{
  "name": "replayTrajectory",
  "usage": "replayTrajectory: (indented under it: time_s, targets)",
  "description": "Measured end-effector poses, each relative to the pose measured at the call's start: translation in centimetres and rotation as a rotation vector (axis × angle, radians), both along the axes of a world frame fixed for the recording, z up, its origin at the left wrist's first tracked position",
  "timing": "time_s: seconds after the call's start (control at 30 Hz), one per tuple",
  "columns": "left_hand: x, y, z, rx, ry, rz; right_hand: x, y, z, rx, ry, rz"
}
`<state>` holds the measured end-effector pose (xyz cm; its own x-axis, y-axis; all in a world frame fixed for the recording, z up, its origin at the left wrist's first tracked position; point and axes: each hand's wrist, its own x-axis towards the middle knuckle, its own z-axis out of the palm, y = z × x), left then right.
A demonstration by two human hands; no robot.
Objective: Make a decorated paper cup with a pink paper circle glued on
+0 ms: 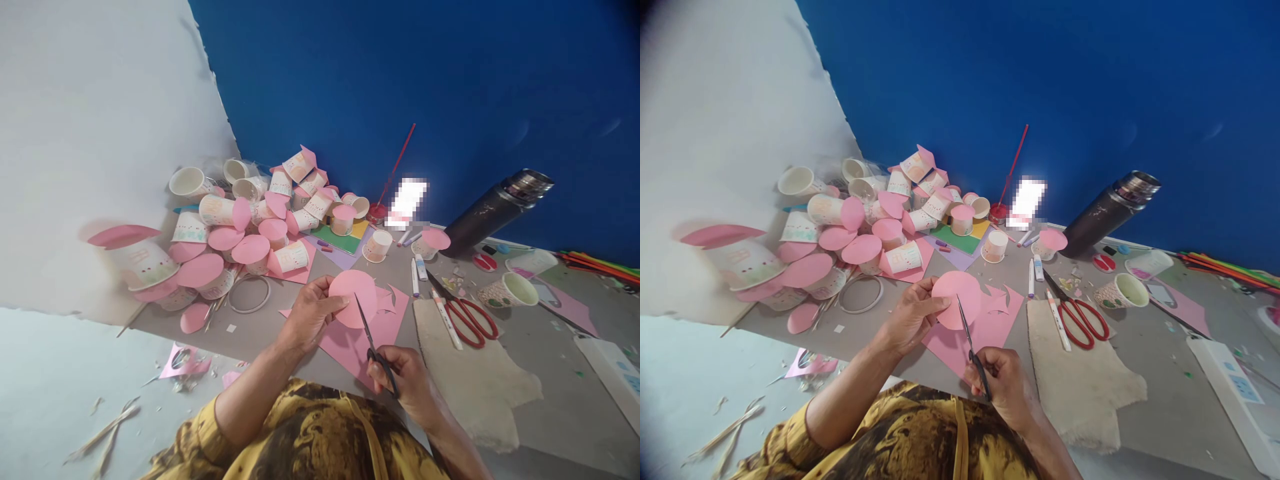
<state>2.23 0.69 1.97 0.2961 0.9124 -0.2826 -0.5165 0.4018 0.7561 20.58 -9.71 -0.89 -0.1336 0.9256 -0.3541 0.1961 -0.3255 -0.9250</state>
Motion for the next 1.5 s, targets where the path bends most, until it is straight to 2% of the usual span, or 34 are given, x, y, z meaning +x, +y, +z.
replayTrajectory:
  time_s: [0.5, 0.73, 0.87, 1.03, 1.13, 1.3, 1.4, 1.5]
  targets:
    - [0.2, -0.2, 0.0, -0.024, -0.045, -0.005, -0.2, 0.1, 0.0, -0.048, 0.037, -0.070]
    - [0.1, 0.1, 0.0, -0.057, -0.060, -0.029, -0.1, -0.1, -0.4, -0.031, 0.017, -0.048]
    - [-0.4, 0.3, 0.1, -0.022, -0.007, 0.019, 1.3, -0.1, 0.0, 0.058, -0.160, 0.018]
    - [-1.0, 0.4, 0.2, -0.013, 0.050, 0.071, 3.2, 1.0, 0.0, 0.234, -0.714, -0.027]
    - [-0.9, 0.2, 0.2, -0.005, 0.028, 0.063, 3.4, 2.2, -0.2, 0.301, -0.902, -0.008]
    - [-0.8, -0.3, 0.4, 0.033, 0.077, 0.051, 3.2, 3.8, -0.6, 0.318, -0.948, -0.050]
    - [-0.9, -0.4, 0.7, 0.081, 0.122, 0.072, 3.2, 4.6, -0.9, 0.307, -0.941, 0.010]
    - [-0.9, -0.4, 1.0, 0.094, 0.101, 0.061, 3.7, 5.4, -0.9, 0.227, -0.820, 0.086]
